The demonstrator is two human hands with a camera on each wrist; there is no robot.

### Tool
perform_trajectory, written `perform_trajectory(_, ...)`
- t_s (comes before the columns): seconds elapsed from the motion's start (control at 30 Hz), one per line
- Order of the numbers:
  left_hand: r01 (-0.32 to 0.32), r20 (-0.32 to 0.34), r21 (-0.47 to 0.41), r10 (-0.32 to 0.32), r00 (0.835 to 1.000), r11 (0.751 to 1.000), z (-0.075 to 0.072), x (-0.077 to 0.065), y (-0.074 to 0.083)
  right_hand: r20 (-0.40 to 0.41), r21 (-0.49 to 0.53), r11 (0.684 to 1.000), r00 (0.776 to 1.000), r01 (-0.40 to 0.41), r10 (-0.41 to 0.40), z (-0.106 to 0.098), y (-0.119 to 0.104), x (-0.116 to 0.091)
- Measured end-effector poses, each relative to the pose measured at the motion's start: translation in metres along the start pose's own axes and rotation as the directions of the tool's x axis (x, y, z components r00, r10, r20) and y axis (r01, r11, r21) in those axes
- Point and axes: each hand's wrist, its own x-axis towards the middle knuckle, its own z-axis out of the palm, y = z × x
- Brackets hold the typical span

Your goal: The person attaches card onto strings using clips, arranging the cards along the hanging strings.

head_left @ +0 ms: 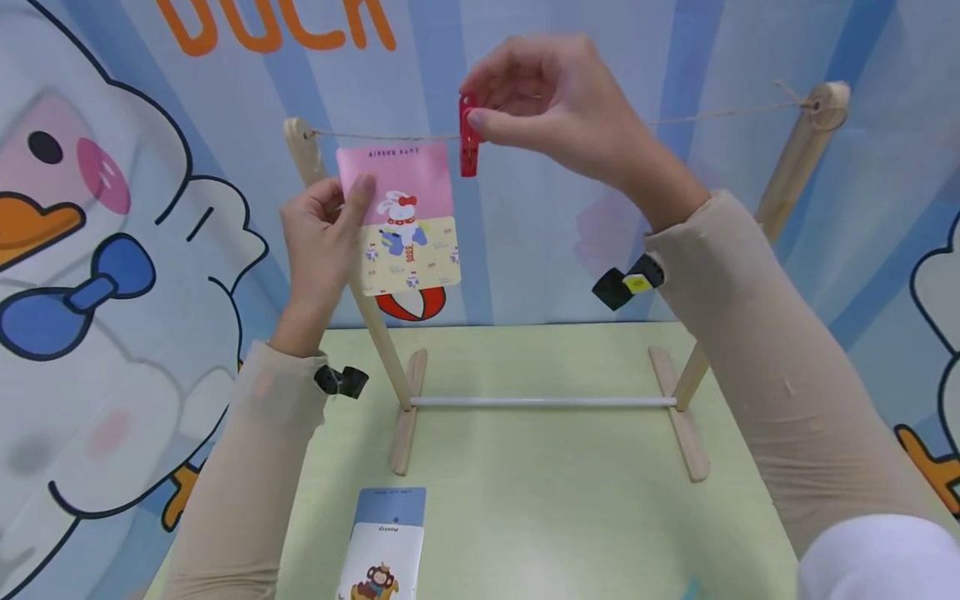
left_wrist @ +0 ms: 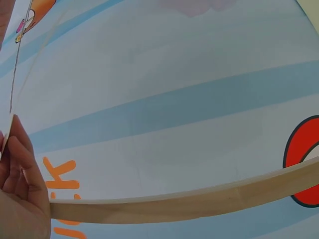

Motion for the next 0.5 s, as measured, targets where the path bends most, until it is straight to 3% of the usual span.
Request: perform_trajectory(0.5,-0.009,0.023,-0.016,0.009,1.000,1.000,-0.002,0.000,0.004,-0.036,-0.056,0.998,0.999,-0.013,0.011,0.003,0.001,0.024)
